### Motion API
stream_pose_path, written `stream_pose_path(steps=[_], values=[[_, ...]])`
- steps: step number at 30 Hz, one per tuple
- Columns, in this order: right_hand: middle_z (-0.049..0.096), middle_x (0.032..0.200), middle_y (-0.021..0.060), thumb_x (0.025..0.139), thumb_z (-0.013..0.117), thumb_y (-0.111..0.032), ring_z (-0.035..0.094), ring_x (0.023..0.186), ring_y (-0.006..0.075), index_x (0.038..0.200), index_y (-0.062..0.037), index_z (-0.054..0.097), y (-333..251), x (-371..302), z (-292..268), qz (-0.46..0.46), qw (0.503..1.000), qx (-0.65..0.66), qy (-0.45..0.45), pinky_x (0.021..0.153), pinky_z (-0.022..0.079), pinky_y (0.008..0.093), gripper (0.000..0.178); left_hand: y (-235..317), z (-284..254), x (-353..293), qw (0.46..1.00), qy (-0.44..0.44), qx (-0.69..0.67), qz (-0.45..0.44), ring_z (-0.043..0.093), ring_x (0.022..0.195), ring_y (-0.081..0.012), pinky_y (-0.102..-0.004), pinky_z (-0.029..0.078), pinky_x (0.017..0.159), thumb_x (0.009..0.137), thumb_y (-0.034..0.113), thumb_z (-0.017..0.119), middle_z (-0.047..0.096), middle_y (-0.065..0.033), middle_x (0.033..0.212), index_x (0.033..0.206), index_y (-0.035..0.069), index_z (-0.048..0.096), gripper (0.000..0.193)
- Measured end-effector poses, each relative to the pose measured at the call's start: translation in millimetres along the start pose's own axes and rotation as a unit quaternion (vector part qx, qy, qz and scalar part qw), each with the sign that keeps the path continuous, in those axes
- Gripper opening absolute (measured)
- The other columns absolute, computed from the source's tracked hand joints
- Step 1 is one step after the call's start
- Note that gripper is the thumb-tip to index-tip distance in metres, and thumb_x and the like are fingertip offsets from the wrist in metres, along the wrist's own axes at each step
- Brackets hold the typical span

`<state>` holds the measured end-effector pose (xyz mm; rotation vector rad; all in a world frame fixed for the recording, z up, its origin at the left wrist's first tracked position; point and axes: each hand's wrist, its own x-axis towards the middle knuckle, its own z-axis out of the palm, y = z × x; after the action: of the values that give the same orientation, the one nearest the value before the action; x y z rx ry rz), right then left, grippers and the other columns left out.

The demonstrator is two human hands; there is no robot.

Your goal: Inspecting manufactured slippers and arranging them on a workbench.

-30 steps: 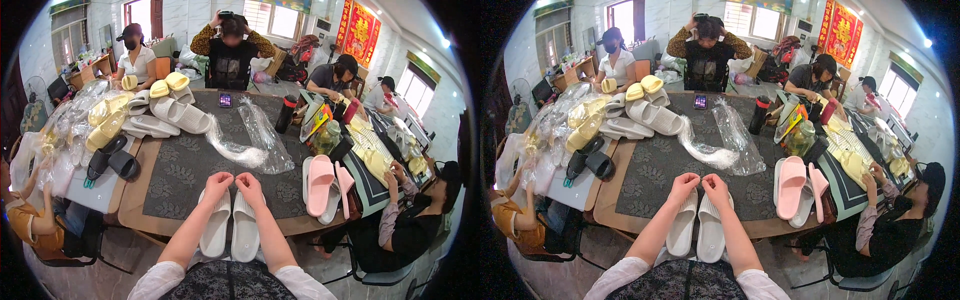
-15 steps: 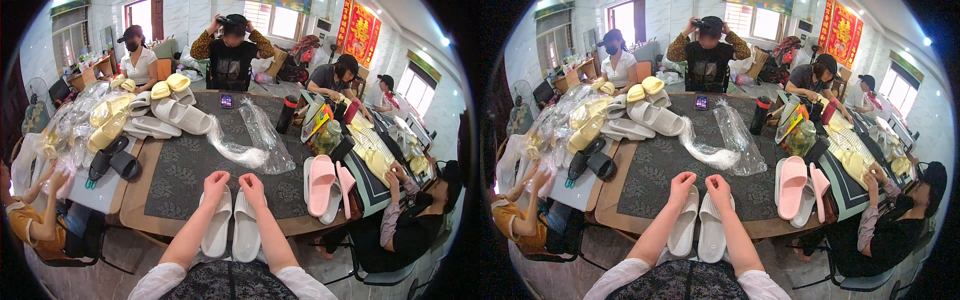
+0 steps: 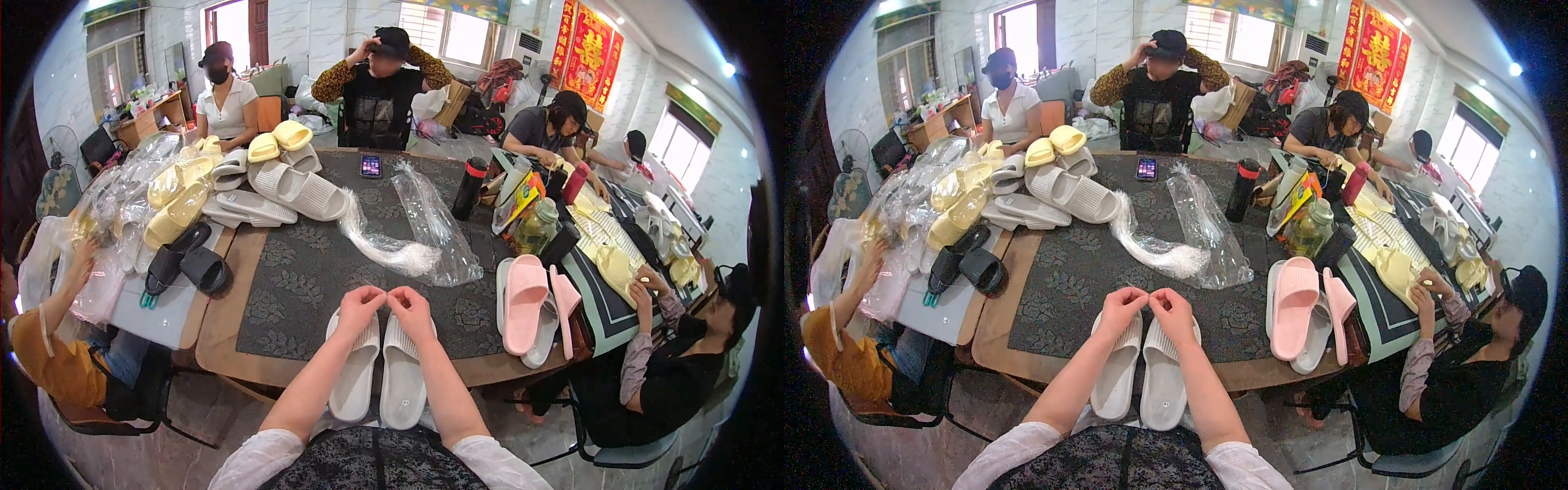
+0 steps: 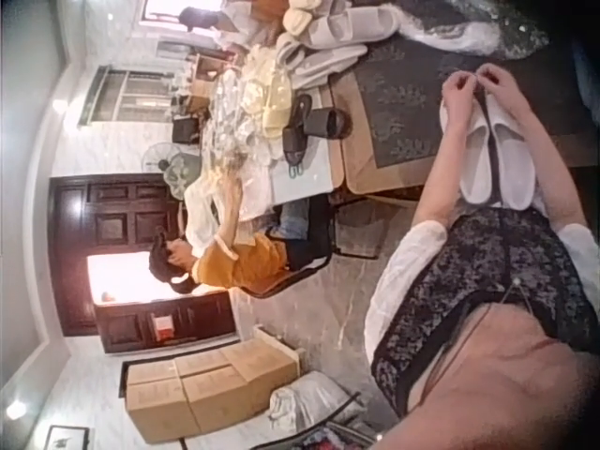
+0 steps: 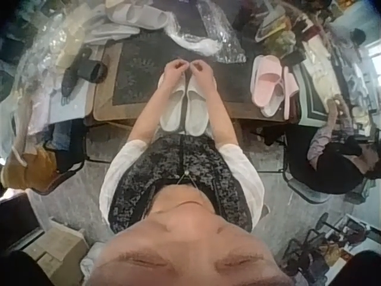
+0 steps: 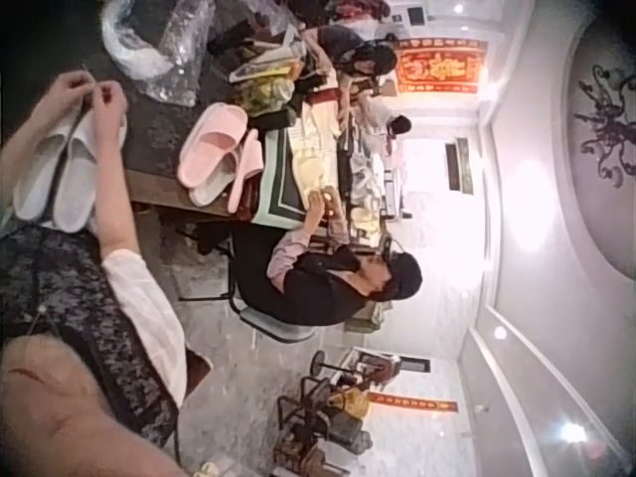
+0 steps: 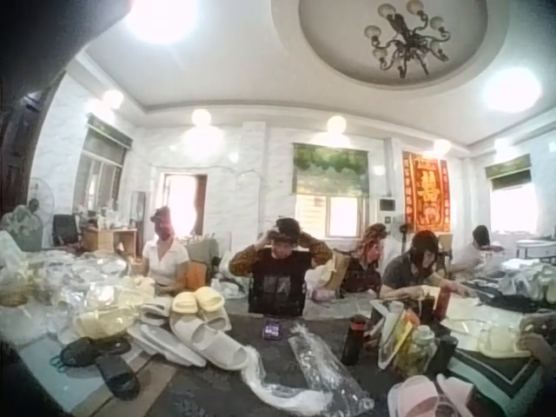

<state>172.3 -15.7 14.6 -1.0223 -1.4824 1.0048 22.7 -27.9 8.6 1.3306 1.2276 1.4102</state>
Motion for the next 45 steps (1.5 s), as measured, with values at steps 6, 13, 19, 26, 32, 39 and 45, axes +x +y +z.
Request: stream_pose_path(steps=[6,13,19,26,32,39,45], values=[[0.059,0.074,-0.0046,0.086,0.065,-0.013,0.050,0.066,0.0034,0.089,-0.0039,0.065,2,1,-3,0.031,0.996,0.036,0.079,0.061,0.042,0.0201,0.009,10,3,-2,0.993,0.084,-0.082,-0.027,0.060,0.074,-0.0075,-0.0240,0.048,0.069,0.082,0.015,0.069,0.069,-0.0024,0.081,0.091,0.001,0.070,0.017],[0.059,0.075,-0.0044,0.085,0.064,-0.010,0.050,0.067,0.0030,0.090,-0.0034,0.064,0,0,-2,0.007,0.999,-0.007,0.030,0.061,0.042,0.0197,0.009,10,3,-2,1.000,0.014,0.002,-0.020,0.060,0.075,-0.0077,-0.0233,0.048,0.070,0.083,0.015,0.069,0.068,-0.0022,0.083,0.093,0.001,0.070,0.017],[0.060,0.073,-0.0035,0.086,0.065,-0.012,0.051,0.066,0.0039,0.090,-0.0036,0.064,8,1,-1,0.004,1.000,0.011,0.024,0.061,0.043,0.0203,0.009,10,0,-1,0.993,0.075,-0.087,-0.040,0.060,0.076,-0.0076,-0.0231,0.048,0.070,0.082,0.014,0.069,0.068,-0.0025,0.083,0.092,0.001,0.070,0.017],[0.060,0.075,-0.0039,0.085,0.065,-0.011,0.050,0.066,0.0036,0.090,-0.0030,0.065,10,3,-5,0.028,0.995,0.054,0.081,0.060,0.042,0.0206,0.009,10,4,-1,0.994,0.068,-0.088,-0.022,0.061,0.077,-0.0083,-0.0236,0.048,0.071,0.081,0.013,0.070,0.069,-0.0026,0.084,0.093,0.001,0.071,0.017],[0.059,0.074,-0.0045,0.086,0.065,-0.012,0.049,0.065,0.0032,0.090,-0.0032,0.065,2,-1,-3,0.003,1.000,-0.001,-0.011,0.060,0.041,0.0200,0.010,6,0,-2,0.999,0.019,-0.025,-0.026,0.061,0.075,-0.0082,-0.0236,0.048,0.071,0.080,0.013,0.070,0.069,-0.0023,0.083,0.095,0.001,0.070,0.018],[0.059,0.074,-0.0046,0.086,0.065,-0.012,0.050,0.066,0.0031,0.090,-0.0035,0.065,-1,0,-2,0.029,0.997,0.050,0.048,0.060,0.042,0.0197,0.009,7,-2,0,0.991,0.065,-0.113,-0.033,0.059,0.075,-0.0058,-0.0220,0.047,0.069,0.082,0.012,0.068,0.067,-0.0005,0.082,0.095,0.001,0.070,0.017],[0.059,0.076,-0.0045,0.086,0.065,-0.012,0.051,0.068,0.0032,0.090,-0.0034,0.064,7,1,-3,0.001,1.000,0.021,0.011,0.062,0.042,0.0200,0.010,12,0,-3,0.995,0.036,-0.080,-0.045,0.059,0.075,-0.0058,-0.0217,0.047,0.069,0.082,0.012,0.068,0.067,-0.0006,0.084,0.097,0.001,0.069,0.018]])
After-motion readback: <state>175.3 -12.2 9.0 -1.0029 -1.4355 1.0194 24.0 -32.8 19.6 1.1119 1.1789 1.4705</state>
